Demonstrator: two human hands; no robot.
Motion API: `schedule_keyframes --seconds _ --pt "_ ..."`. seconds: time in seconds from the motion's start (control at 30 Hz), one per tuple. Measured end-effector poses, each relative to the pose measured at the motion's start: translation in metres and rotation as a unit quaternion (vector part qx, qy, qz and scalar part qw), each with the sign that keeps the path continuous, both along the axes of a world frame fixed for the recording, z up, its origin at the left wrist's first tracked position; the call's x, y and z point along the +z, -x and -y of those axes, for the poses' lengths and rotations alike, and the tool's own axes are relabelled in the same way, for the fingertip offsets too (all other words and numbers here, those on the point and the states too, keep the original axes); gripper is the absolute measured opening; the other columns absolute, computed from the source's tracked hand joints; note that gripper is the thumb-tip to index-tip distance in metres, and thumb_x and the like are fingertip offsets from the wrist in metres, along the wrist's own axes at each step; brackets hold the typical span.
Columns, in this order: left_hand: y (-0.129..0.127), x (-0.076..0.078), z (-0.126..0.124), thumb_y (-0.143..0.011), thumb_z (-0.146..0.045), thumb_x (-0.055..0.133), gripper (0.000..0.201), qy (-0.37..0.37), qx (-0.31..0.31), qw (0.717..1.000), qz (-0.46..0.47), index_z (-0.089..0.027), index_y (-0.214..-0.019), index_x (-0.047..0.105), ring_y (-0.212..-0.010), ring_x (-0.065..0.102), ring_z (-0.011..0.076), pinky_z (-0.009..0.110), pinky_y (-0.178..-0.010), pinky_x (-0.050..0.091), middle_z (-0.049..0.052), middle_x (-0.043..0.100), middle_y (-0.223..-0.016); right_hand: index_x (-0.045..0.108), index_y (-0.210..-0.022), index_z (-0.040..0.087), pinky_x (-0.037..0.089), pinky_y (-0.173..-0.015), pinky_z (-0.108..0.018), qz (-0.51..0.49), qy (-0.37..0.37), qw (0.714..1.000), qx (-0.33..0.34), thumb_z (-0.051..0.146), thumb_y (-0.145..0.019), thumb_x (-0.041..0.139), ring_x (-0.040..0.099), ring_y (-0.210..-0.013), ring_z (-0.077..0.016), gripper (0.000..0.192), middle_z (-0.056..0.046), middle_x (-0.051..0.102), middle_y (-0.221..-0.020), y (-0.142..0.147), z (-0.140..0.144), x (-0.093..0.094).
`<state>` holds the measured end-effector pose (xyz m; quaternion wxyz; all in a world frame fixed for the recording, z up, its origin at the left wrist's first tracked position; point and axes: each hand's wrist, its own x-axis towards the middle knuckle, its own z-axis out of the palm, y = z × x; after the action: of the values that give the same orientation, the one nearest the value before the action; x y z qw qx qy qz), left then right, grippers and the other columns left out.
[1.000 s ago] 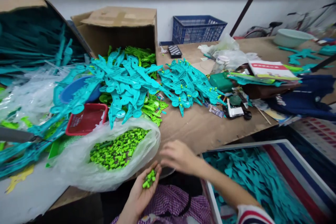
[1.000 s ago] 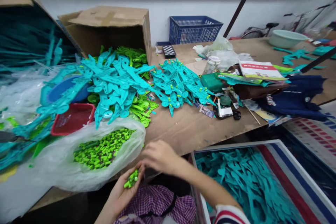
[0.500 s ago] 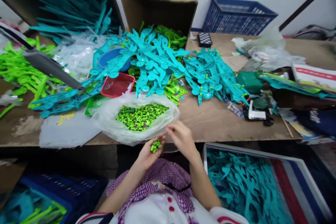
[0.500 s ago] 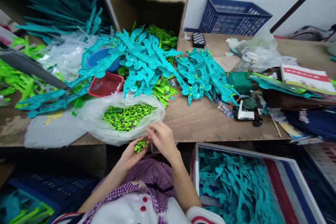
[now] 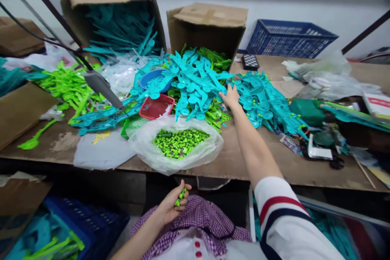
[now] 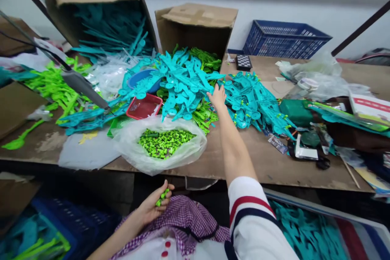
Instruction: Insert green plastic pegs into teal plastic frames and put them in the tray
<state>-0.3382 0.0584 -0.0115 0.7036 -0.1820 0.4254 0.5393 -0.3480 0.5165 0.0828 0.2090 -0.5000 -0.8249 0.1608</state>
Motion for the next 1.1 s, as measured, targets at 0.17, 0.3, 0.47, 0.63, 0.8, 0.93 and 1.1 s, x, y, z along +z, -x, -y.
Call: schedule_keyframes --seconds 0.17,0.3,0.47,0.63,0.8,0.93,1.1 --pt "0.009 -0.002 0.023 -0.056 -0.059 0.084 0.06 -0.012 -0.021 0.997 -0.077 -0.012 -0.084 0.059 -0.037 0.032 -0.0015 0.012 -0.034 0.009 -0.007 0.048 -0.06 0.053 -0.131 0.012 0.038 -0.101 -0.049 0.04 -0.039 0.998 -0.018 0.032 -0.096 0.041 0.052 -0.12 -0.0332 0.042 -0.021 0.056 -0.128 0.008 -0.014 -0.005" --pt "0.013 -0.004 0.017 -0.057 -0.062 0.082 0.059 -0.024 -0.037 0.989 -0.143 -0.012 -0.082 0.061 -0.037 0.034 -0.0008 0.014 -0.035 0.012 -0.007 0.048 -0.06 0.056 -0.127 0.011 0.039 -0.1 -0.042 -0.02 -0.118 0.992 -0.03 0.024 -0.099 0.026 0.053 -0.118 -0.0289 0.043 -0.02 0.054 -0.13 -0.008 -0.003 -0.008" --pt "0.001 0.008 -0.029 -0.06 -0.063 0.079 0.057 -0.074 -0.037 0.971 -0.224 -0.011 -0.077 0.063 -0.038 0.038 0.0003 0.016 -0.038 0.02 -0.007 0.046 -0.057 0.055 -0.13 0.01 0.04 -0.099 -0.039 -0.008 -0.164 0.986 -0.006 0.021 -0.099 0.023 0.052 -0.12 -0.0282 0.046 -0.019 0.054 -0.133 -0.023 0.006 0.007" --pt "-0.011 0.037 -0.07 -0.066 -0.057 0.078 0.05 -0.149 -0.057 0.956 -0.248 -0.011 -0.08 0.065 -0.04 0.043 0.0012 0.017 -0.039 0.021 -0.002 0.056 -0.067 0.063 -0.121 0.012 0.043 -0.092 -0.042 0.071 -0.127 0.989 0.027 0.023 -0.095 0.036 0.059 -0.107 -0.0316 0.039 -0.02 0.065 -0.117 -0.026 0.008 0.04" --pt "-0.01 0.063 -0.104 -0.061 -0.047 0.084 0.046 -0.18 -0.051 0.969 -0.163 -0.011 -0.085 0.067 -0.039 0.04 -0.001 0.016 -0.036 0.014 -0.003 0.054 -0.072 0.062 -0.124 0.01 0.046 -0.089 -0.034 0.078 0.007 0.994 0.072 0.016 -0.077 0.057 0.063 -0.104 -0.029 0.048 -0.015 0.069 -0.113 -0.032 0.008 0.032" --pt "-0.009 0.088 -0.141 -0.063 -0.041 0.084 0.045 -0.236 -0.026 0.964 -0.119 -0.013 -0.094 0.069 -0.04 0.038 -0.0024 0.015 -0.035 0.011 -0.005 0.049 -0.071 0.072 -0.104 0.011 0.048 -0.078 -0.028 0.08 0.083 0.99 0.081 0.021 -0.081 0.051 0.066 -0.093 -0.025 0.033 -0.01 0.074 -0.098 -0.03 0.023 0.015" --pt "-0.001 0.107 -0.177 -0.065 -0.038 0.083 0.045 -0.29 0.036 0.949 -0.122 -0.013 -0.099 0.067 -0.041 0.039 -0.0017 0.013 -0.035 0.015 -0.006 0.048 -0.069 0.069 -0.111 0.012 0.045 -0.09 -0.038 0.07 -0.057 0.996 0.021 0.021 -0.087 0.044 0.062 -0.104 -0.0304 0.036 -0.018 0.069 -0.112 -0.029 0.038 0.028"
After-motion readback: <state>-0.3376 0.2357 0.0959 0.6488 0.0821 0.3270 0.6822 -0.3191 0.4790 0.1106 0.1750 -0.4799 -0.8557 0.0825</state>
